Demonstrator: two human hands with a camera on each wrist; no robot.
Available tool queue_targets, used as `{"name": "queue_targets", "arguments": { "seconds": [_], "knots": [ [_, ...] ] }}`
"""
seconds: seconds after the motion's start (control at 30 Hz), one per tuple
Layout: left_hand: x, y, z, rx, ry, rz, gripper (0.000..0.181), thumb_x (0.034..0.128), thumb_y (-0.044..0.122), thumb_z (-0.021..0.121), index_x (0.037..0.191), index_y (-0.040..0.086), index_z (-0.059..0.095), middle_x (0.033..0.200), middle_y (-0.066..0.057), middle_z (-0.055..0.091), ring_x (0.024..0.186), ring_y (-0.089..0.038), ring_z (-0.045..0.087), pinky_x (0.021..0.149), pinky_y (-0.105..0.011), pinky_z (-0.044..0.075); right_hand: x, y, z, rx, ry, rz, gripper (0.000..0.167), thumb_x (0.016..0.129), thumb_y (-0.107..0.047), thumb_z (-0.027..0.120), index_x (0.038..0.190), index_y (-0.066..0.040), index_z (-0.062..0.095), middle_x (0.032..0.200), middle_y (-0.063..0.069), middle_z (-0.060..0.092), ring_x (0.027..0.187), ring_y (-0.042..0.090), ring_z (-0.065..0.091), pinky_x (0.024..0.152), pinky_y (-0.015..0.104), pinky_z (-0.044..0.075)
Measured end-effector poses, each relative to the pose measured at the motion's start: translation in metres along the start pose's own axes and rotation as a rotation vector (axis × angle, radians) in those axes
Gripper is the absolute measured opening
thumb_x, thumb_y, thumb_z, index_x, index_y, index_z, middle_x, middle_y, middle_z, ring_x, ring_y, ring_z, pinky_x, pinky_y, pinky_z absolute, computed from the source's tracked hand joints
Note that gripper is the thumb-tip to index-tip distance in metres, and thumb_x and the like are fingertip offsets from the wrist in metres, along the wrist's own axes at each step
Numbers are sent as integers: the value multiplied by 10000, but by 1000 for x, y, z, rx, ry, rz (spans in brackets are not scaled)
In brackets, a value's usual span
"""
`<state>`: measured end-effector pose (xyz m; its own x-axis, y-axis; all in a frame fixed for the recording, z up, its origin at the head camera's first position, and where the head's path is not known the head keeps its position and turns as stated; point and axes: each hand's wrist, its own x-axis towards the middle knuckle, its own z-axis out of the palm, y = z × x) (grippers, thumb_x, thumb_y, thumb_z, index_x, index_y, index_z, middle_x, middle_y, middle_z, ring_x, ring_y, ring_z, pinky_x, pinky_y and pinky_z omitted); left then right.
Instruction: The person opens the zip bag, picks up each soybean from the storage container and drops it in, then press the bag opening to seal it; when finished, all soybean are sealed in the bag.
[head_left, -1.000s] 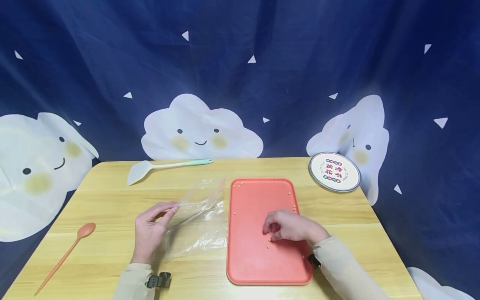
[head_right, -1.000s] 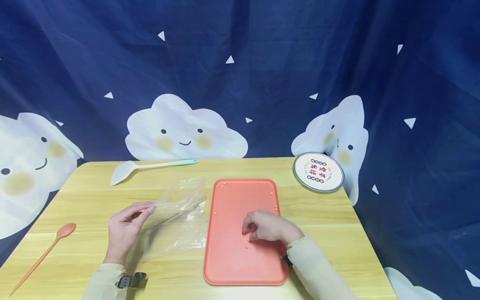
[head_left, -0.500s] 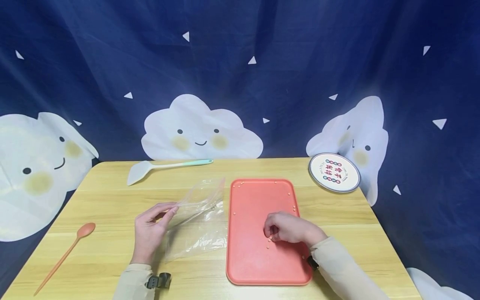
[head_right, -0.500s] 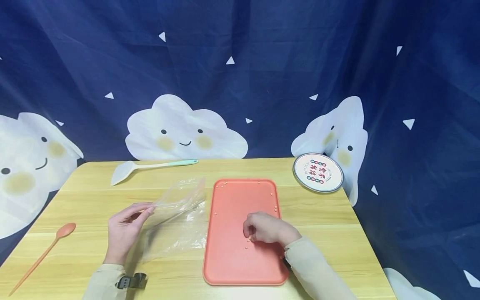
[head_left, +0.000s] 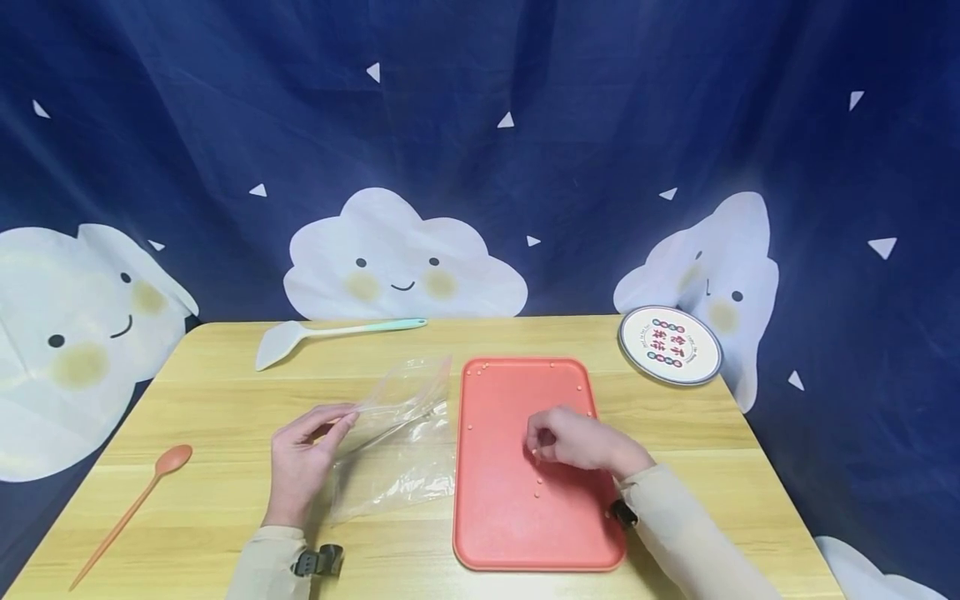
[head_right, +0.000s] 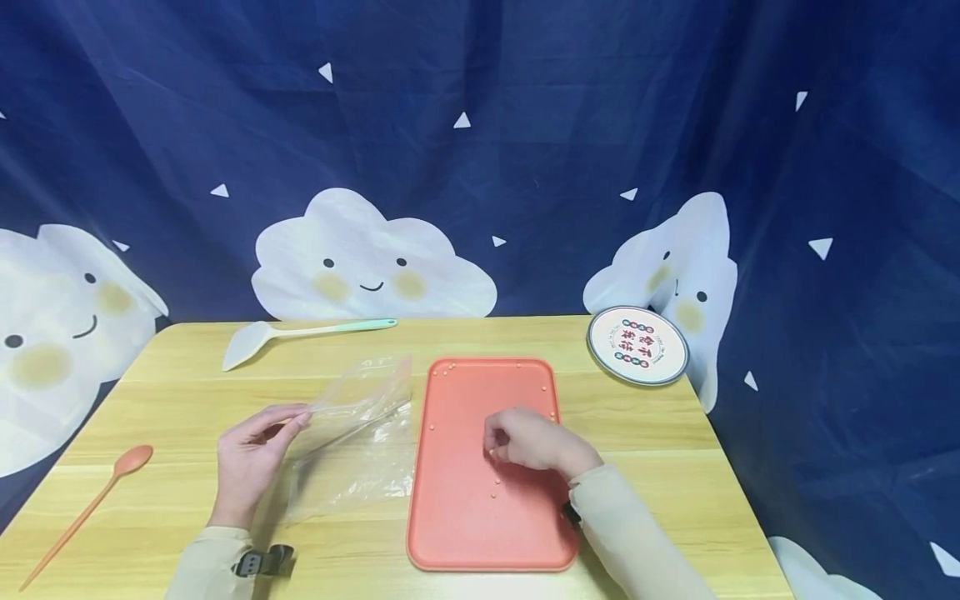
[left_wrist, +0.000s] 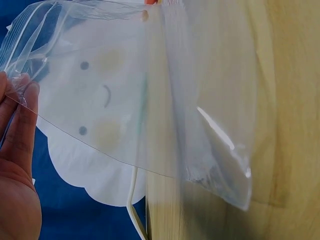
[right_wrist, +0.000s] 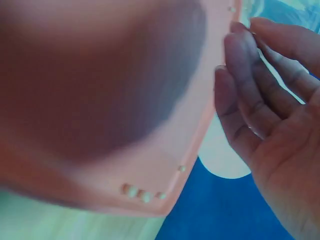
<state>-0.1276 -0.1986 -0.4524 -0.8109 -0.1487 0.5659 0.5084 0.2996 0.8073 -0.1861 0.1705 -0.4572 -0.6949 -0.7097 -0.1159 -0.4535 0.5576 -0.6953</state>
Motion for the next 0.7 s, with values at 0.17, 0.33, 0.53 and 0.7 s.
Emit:
{"name": "queue_targets", "arguments": {
  "seconds": [0.17, 0.33, 0.53, 0.7],
  "knots": [
    [2, 9, 1, 19, -6, 4, 154, 771, -230, 694, 873, -117, 718, 892, -239, 704, 832, -108, 684, 708, -175, 546, 11, -15, -13, 85, 80, -32, 158, 835, 52, 681, 885, -98, 681, 813, -52, 645, 770, 121, 586, 688, 298, 532],
    [4, 9, 1, 17, -11, 22, 157, 771, -233, 691, 871, -114, 718, 887, -246, 700, 828, -113, 683, 702, -172, 543, 26, -31, -20, 125, 171, -48, 131, 867, -38, 700, 905, -163, 693, 854, -64, 663, 831, 108, 604, 758, 308, 530],
    [5, 10, 2, -1, -17, 25, 152, 773, -234, 689, 872, -122, 714, 898, -261, 696, 834, -126, 687, 701, -187, 550, 51, -53, -24, 197, 268, -67, 59, 897, -135, 713, 950, -161, 714, 883, -85, 662, 864, 115, 608, 805, 331, 522],
    [5, 10, 3, 0, -20, 34, 154, 773, -237, 686, 871, -122, 712, 901, -263, 695, 836, -126, 688, 695, -185, 549, 72, -67, -24, 288, 318, -119, 67, 901, -128, 719, 964, -152, 720, 900, -63, 670, 873, 126, 609, 831, 351, 522]
  ]
}}
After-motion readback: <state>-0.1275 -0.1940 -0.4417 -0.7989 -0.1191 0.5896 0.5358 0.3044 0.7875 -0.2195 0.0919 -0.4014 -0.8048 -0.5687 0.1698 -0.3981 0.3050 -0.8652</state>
